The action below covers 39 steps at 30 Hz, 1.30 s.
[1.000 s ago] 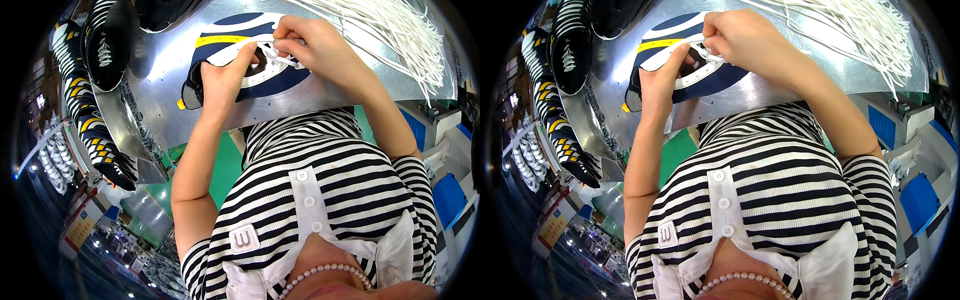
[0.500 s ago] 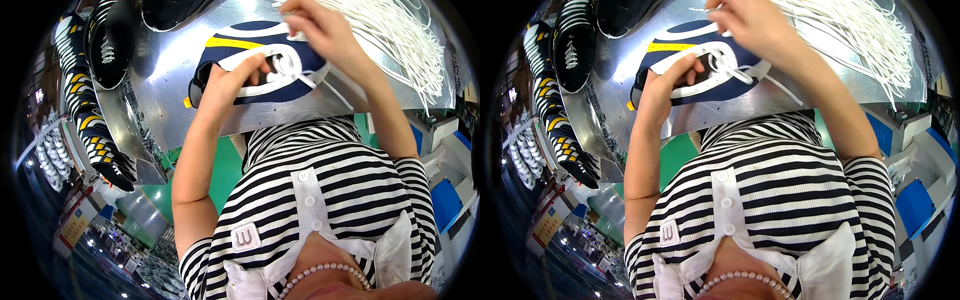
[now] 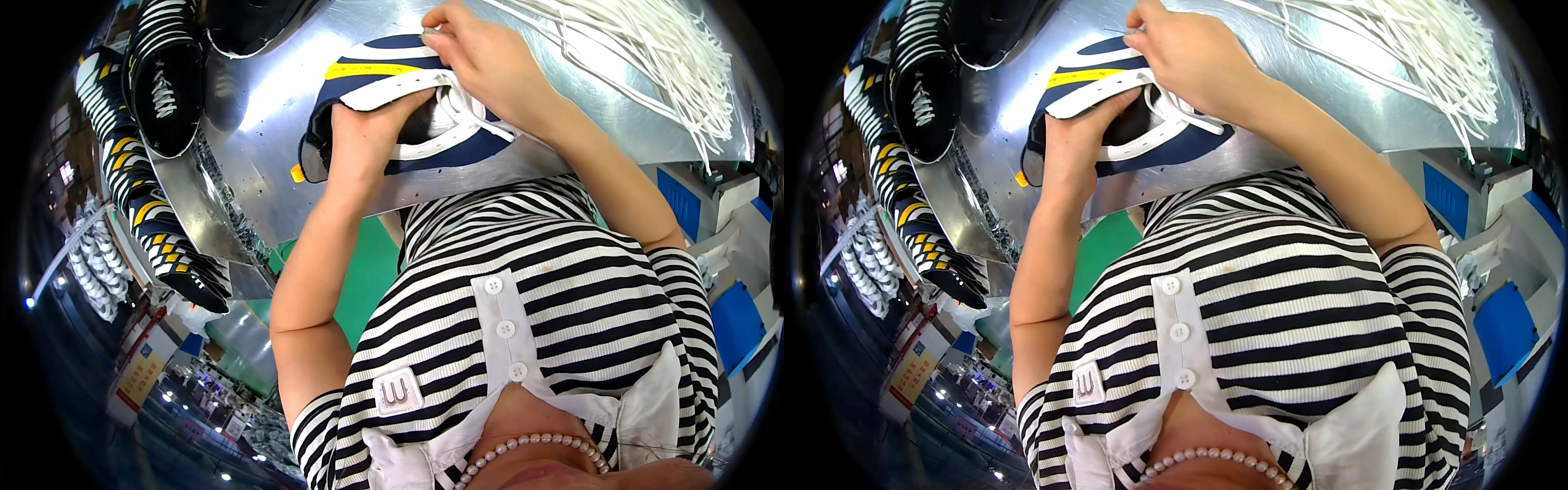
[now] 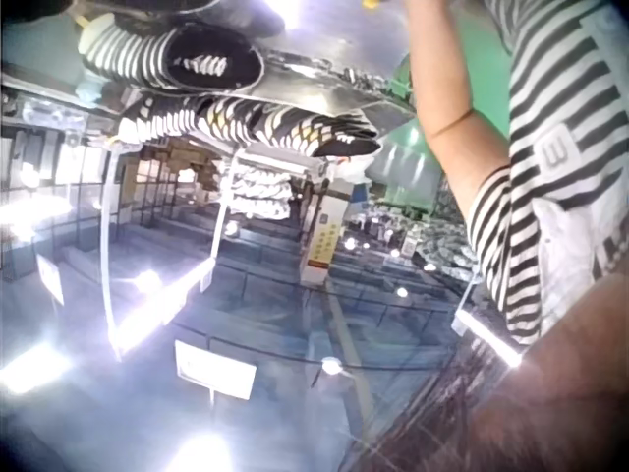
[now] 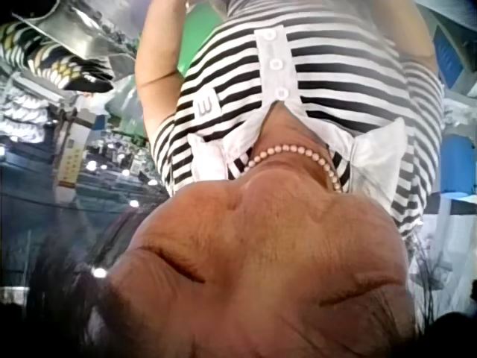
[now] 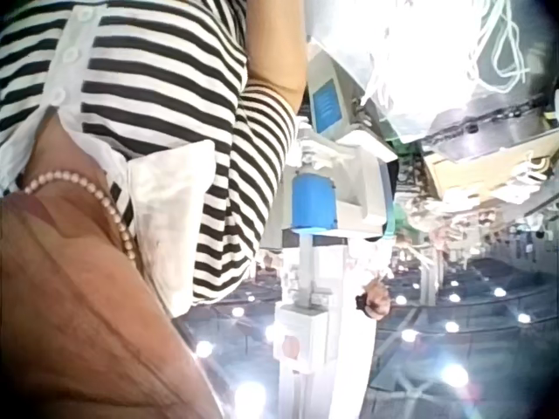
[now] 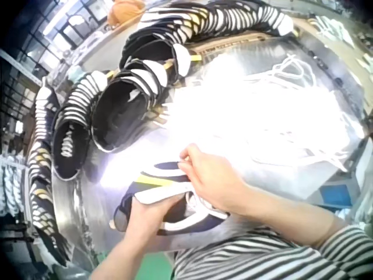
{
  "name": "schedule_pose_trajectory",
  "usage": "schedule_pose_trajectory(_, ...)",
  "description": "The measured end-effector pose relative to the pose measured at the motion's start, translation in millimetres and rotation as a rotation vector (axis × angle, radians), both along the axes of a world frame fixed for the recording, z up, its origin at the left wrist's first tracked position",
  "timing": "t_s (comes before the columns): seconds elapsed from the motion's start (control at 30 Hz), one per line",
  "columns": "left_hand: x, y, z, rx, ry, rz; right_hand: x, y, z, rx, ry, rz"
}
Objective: The person laces shoes by hand, pulling a white lace through eyelets on several blue and yellow sneakers one at a time.
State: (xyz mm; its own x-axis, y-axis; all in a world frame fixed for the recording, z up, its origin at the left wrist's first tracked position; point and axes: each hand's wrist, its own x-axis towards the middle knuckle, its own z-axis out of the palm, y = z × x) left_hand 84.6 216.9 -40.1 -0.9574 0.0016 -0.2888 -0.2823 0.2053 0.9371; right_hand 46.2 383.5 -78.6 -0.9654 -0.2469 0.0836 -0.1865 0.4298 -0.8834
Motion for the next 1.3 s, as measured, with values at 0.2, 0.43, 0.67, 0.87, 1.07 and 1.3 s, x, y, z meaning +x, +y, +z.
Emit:
schedule_pose_trajectory(0.2, -1, -18, 26, 0.108, -0.46, -0.104, 0, -4, -1, 0.109, 0.015, -0.011)
schedule_pose_trajectory(0.43, 50, -85, 173, 1.396, 0.431, 0.096, -5, -5, -5, 0.082, 0.031, -0.076)
schedule_pose_trajectory(0.67, 60, -3, 34, -0.915, 0.625, -0.237, -3, 1, 5, -0.316, -0.093, -0.106)
schedule_pose_trajectory(0.87, 54, -5, 7, -0.902, 0.568, -0.192, 36, 13, 22, -0.499, -0.042, -0.007)
schedule_pose_trajectory(1.07, 43, -13, 3, -0.801, 0.558, -0.115, 76, 17, 19, -0.162, -0.072, 0.178)
schedule_pose_trajectory(1.3, 39, -16, 8, -0.75, 0.491, -0.126, 71, 12, 21, -0.106, -0.163, 0.165)
